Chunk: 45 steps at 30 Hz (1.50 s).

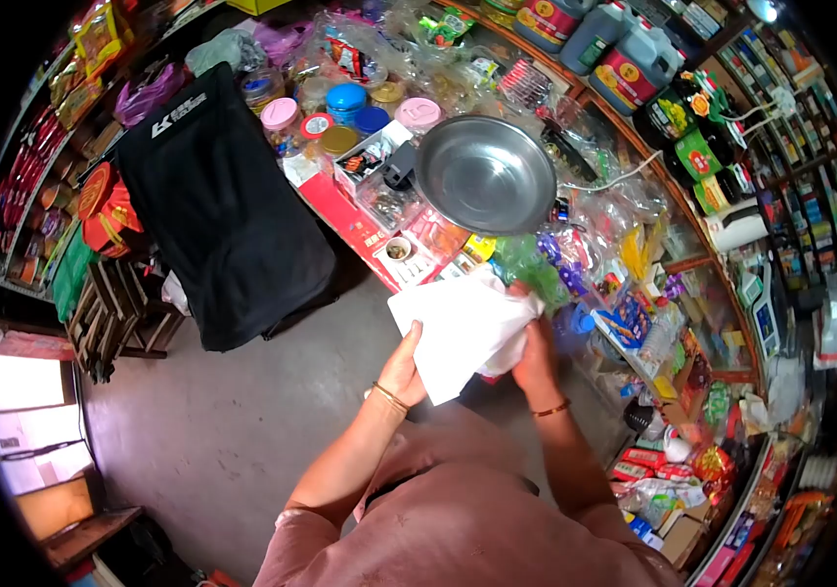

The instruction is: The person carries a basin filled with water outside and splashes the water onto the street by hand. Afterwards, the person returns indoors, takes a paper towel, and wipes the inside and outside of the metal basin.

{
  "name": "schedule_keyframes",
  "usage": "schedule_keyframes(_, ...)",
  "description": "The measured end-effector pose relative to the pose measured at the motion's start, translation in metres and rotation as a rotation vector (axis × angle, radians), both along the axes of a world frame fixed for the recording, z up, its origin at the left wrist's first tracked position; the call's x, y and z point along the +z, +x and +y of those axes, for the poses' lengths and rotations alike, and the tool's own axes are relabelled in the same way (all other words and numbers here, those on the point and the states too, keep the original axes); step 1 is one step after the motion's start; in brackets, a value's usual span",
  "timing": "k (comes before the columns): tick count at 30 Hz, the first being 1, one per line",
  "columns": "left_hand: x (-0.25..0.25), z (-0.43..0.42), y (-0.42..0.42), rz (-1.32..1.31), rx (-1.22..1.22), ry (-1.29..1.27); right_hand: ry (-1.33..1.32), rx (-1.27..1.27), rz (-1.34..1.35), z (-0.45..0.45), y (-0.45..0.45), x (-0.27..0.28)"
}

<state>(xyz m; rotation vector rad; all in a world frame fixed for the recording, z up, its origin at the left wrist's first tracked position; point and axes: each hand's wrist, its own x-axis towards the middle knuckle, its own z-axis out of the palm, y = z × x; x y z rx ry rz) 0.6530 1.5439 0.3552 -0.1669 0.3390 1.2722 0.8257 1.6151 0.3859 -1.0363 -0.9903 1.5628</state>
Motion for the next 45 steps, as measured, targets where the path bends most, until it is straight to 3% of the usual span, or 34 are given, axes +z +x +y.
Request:
schedule_keyframes(3,-0.012,-0.002,0.018,0.093,-0.093,0.003,-0.489,-0.079,0.71,-0.015,-0.026,0.001)
schedule_keyframes(6,-0.031,-0.015,0.032,0.166,-0.16,-0.059,-0.533,-0.232,0.794,-0.022,-0.011,-0.016)
schedule_keyframes(7,-0.081,-0.027,0.03,-0.09,-0.239,0.114,-0.497,-0.217,0.839,-0.021,0.014,-0.038)
schedule_keyframes(8,-0.08,-0.032,0.024,-0.031,-0.162,-0.033,-0.538,-0.354,0.925,-0.01,0.046,-0.052)
schedule_keyframes(9,-0.076,-0.033,0.019,0.033,-0.084,-0.182,-0.315,-0.334,0.716,-0.004,0.071,-0.04)
schedule_keyframes(11,-0.09,-0.025,0.011,0.399,-0.047,-0.258,-0.336,-0.448,0.386,0.016,0.127,-0.036)
schedule_keyframes(12,-0.072,-0.007,0.014,0.657,-0.134,-0.266,-0.375,-0.407,0.295,0.019,0.144,-0.051)
schedule_keyframes(13,-0.07,0.014,0.015,0.791,-0.259,-0.134,-0.415,-0.363,0.206,0.019,0.157,-0.069)
schedule_keyframes(15,-0.059,0.064,0.034,1.267,-0.258,0.051,-0.632,-0.315,-0.043,0.025,0.163,-0.084)
schedule_keyframes(17,-0.051,0.123,0.056,1.719,-0.373,0.343,-0.657,-0.342,-0.023,0.027,0.166,-0.105)
schedule_keyframes(18,-0.055,0.154,0.073,1.86,-0.346,0.613,-0.617,-0.369,-0.117,0.03,0.164,-0.111)
schedule_keyframes(21,-0.093,0.234,0.132,2.028,-0.402,1.332,-0.515,-0.298,-0.313,0.034,0.16,-0.102)
schedule_keyframes(22,-0.126,0.246,0.155,2.046,-0.44,1.43,-0.357,-0.24,-0.484,0.033,0.165,-0.108)
schedule_keyframes(23,-0.159,0.262,0.176,2.076,-0.468,1.523,-0.354,-0.238,-0.481,0.034,0.171,-0.114)
schedule_keyframes(25,-0.194,0.28,0.202,2.092,-0.812,1.571,-0.511,-0.313,-0.373,0.041,0.18,-0.125)
schedule_keyframes(27,-0.208,0.286,0.207,2.338,-0.85,1.627,-0.514,-0.305,-0.413,0.054,0.186,-0.115)
schedule_keyframes(29,-0.193,0.282,0.196,2.026,-0.41,1.406,-0.51,-0.295,-0.449,0.072,0.196,-0.109)
schedule_keyframes(31,-0.154,0.269,0.168,1.746,-0.431,0.881,-0.542,-0.401,-0.202,0.091,0.209,-0.108)
schedule_keyframes(33,-0.185,0.25,0.118,0.684,-0.566,0.066,-0.39,-0.239,-0.233,0.113,0.22,-0.113)
schedule_keyframes(35,-0.169,0.253,0.081,0.78,-0.265,-0.374,-0.528,-0.385,0.192,0.145,0.221,-0.119)
schedule_keyframes(37,-0.176,0.264,0.046,0.684,-0.018,-0.48,-0.453,-0.329,0.123,0.181,0.221,-0.12)
schedule_keyframes(41,-0.179,0.305,0.02,0.506,0.01,-0.374,-0.258,-0.238,0.041,0.269,0.197,-0.1)
schedule_keyframes(42,-0.203,0.306,0.013,0.453,-0.099,-0.378,0.04,-0.089,-0.308,0.289,0.186,-0.086)
schedule_keyframes(43,-0.217,0.307,0.01,0.398,-0.205,-0.378,0.027,-0.115,-0.302,0.31,0.169,-0.067)
schedule_keyframes(45,-0.184,0.308,0.021,0.543,-0.094,-0.456,0.247,-0.091,-0.483,0.346,0.141,-0.054)
